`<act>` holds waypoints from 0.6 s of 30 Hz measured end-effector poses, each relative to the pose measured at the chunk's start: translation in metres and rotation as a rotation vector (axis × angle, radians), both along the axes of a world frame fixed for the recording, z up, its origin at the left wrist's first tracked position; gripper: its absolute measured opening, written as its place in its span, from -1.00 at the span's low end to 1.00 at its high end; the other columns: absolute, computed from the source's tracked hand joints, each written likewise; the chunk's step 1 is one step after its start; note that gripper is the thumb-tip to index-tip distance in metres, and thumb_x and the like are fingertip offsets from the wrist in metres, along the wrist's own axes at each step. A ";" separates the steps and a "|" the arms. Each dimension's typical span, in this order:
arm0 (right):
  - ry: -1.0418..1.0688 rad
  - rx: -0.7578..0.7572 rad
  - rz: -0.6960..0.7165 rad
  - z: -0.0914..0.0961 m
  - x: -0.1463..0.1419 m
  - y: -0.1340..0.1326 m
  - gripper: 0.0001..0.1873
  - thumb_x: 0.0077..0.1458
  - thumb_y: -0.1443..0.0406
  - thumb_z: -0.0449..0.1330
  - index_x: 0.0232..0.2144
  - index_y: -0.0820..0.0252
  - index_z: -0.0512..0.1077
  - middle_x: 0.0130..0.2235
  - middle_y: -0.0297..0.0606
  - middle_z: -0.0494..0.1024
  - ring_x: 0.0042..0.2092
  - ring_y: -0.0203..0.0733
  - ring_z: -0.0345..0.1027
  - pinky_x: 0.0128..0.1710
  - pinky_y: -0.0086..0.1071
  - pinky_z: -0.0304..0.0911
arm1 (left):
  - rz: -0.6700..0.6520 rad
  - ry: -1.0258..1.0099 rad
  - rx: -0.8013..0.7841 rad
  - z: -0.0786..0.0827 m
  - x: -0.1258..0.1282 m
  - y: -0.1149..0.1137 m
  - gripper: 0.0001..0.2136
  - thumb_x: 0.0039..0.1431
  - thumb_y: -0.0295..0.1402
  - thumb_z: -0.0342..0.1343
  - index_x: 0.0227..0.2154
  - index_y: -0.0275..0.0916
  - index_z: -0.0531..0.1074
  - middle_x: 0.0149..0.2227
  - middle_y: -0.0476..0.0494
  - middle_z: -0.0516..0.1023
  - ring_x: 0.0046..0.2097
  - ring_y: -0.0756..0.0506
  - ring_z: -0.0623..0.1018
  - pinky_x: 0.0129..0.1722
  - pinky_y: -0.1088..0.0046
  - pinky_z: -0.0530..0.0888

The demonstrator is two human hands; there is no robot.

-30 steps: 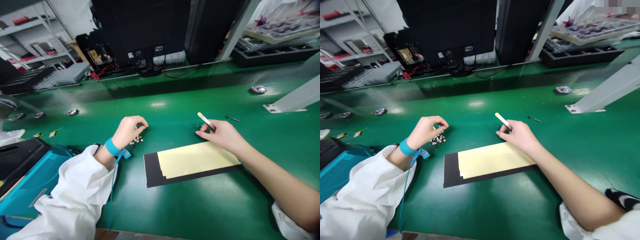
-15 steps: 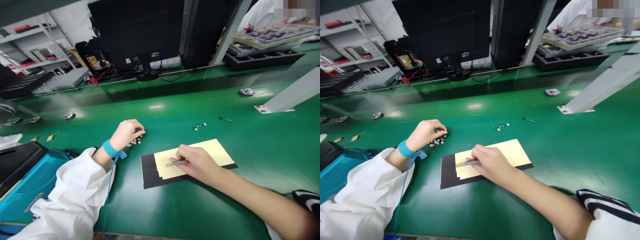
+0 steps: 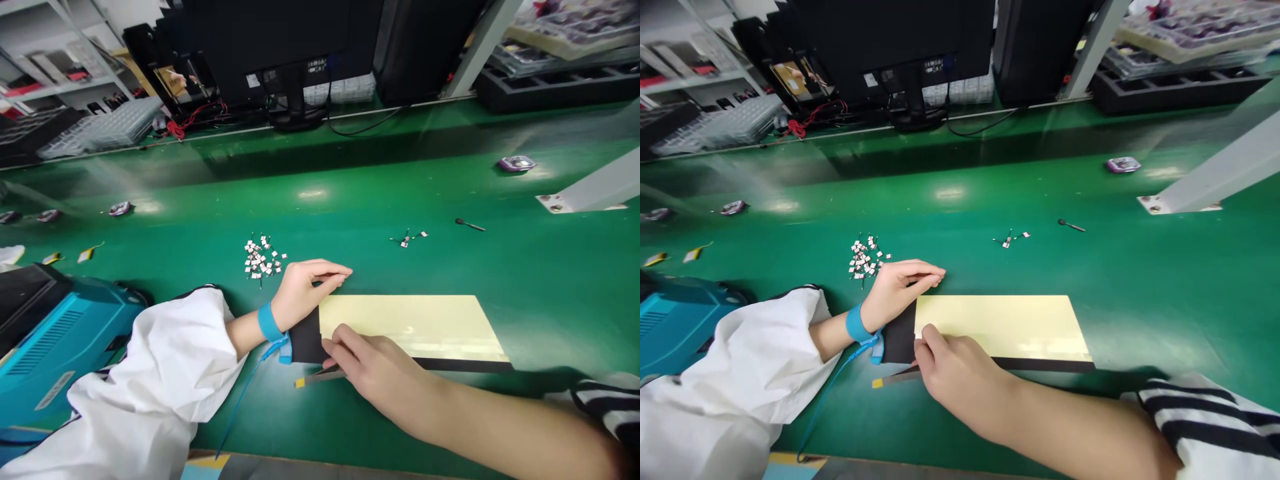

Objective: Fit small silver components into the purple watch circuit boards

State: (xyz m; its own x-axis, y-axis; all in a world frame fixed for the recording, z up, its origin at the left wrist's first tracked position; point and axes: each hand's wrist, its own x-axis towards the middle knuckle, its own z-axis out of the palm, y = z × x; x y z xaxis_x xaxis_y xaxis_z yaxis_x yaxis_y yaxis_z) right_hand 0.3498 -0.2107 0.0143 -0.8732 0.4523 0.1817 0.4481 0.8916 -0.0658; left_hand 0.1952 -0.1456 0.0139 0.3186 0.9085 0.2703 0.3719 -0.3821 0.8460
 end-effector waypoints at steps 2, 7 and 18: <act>0.013 0.076 -0.075 0.002 -0.003 -0.007 -0.73 -0.09 0.51 0.11 -0.24 0.41 0.37 -0.40 -0.18 0.33 -0.50 -0.23 0.28 -0.64 -0.41 0.17 | 0.005 -0.026 0.001 0.000 0.004 0.000 -0.88 0.06 -0.48 0.06 -0.35 -0.34 0.47 -0.34 -0.12 0.50 -0.35 0.07 0.51 -0.35 0.66 0.51; 0.090 0.097 -0.220 0.004 -0.011 -0.014 -0.90 -0.05 0.49 0.10 -0.45 0.31 0.40 -0.50 -0.25 0.32 -0.57 -0.23 0.24 -0.70 -0.39 0.10 | 0.004 -0.026 0.046 0.001 0.007 -0.003 -0.90 0.01 -0.50 0.09 -0.38 -0.35 0.47 -0.37 -0.11 0.50 -0.37 0.08 0.49 -0.33 0.65 0.50; -0.113 -0.370 -0.270 0.017 -0.013 0.003 -0.75 -0.22 0.51 0.28 -0.39 0.26 0.42 -0.40 -0.28 0.40 -0.44 -0.19 0.34 -0.61 -0.39 0.14 | 0.027 -0.044 0.152 0.005 0.005 -0.004 -0.97 0.00 -0.52 0.09 -0.47 -0.33 0.43 -0.43 -0.09 0.48 -0.38 0.07 0.47 -0.36 0.62 0.46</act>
State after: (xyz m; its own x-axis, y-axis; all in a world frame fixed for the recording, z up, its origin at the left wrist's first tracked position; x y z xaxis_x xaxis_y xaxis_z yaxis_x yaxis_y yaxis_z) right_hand 0.3370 -0.2072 0.0309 -0.7204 0.6825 -0.1236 0.6833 0.6679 -0.2948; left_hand 0.1999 -0.1497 0.0185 0.2796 0.8639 0.4188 0.3479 -0.4978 0.7945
